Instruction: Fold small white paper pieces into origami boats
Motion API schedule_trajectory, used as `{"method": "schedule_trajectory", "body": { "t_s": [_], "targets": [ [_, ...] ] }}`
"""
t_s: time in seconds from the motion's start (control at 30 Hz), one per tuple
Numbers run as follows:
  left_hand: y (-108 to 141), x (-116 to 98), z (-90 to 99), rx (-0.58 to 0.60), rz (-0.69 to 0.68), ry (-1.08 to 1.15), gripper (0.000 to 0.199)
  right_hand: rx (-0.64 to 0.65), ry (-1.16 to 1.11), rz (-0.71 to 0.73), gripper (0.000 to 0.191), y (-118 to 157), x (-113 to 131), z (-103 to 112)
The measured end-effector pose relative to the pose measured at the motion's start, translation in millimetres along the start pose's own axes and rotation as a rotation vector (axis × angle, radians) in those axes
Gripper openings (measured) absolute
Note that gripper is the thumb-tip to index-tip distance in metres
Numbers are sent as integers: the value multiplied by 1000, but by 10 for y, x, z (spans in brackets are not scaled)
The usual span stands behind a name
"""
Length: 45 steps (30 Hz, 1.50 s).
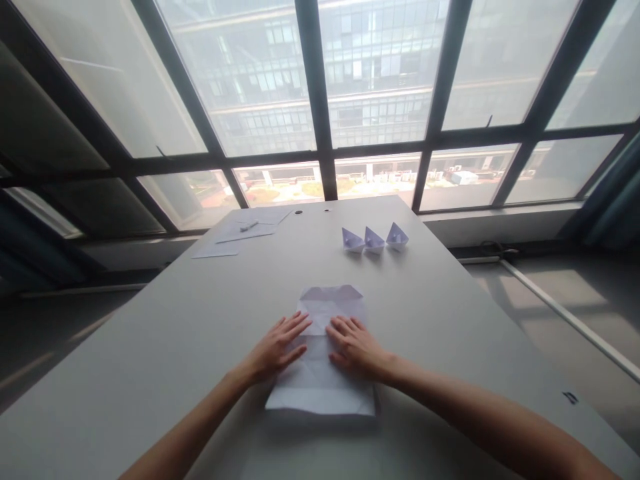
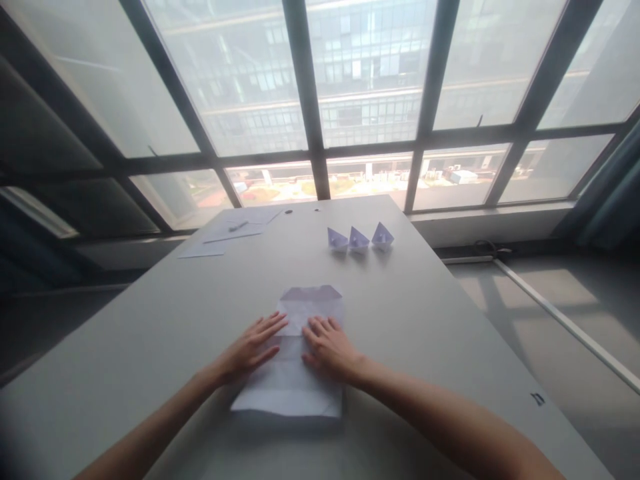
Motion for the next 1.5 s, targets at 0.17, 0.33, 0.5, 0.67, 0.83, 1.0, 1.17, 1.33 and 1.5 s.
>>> {"method": "schedule_trajectory", "body": {
  "t_s": [0.17,0.33,0.5,0.67,0.83,1.0,1.17,1.33,1.5],
  "targets": [
    [-219,-210,-328,48,1,-118,83,43,10,26,62,182,-281,41],
    [-681,-501,-456,76,-30,-124,88,62,35,3,68,341,-643,215],
    [-756,-450,-485,59,-31,-124,89,57,75,-84,81,340,-983,295],
    [-716,-293,-484,55,3,-138,96,51,82,-137,87,332,-1054,251],
    [-721,-257,-507,63,14,-165,97,68,67,-156,87,332,-1077,224],
    [-722,-253,-512,79,28,-174,98,66,73,-168,86,331,-1080,236],
    [-728,-256,-497,103,49,-156,99,64,74,-177,85,330,-1064,250],
    [-744,-235,-481,96,70,-113,97,14,62,-198,73,332,-1082,287],
    [-746,-231,-450,70,71,-49,95,-68,38,-209,62,334,-1109,324]
  ]
}}
Point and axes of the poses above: each hand's wrist, its own y-axis away from the middle knuckle, its own z-axis out of the back of the hand, x = y × z, the point moved 9 cm from there along -y, towards the middle knuckle, and after that the axes turned 2 degrees about z, right-handed, at the moved point
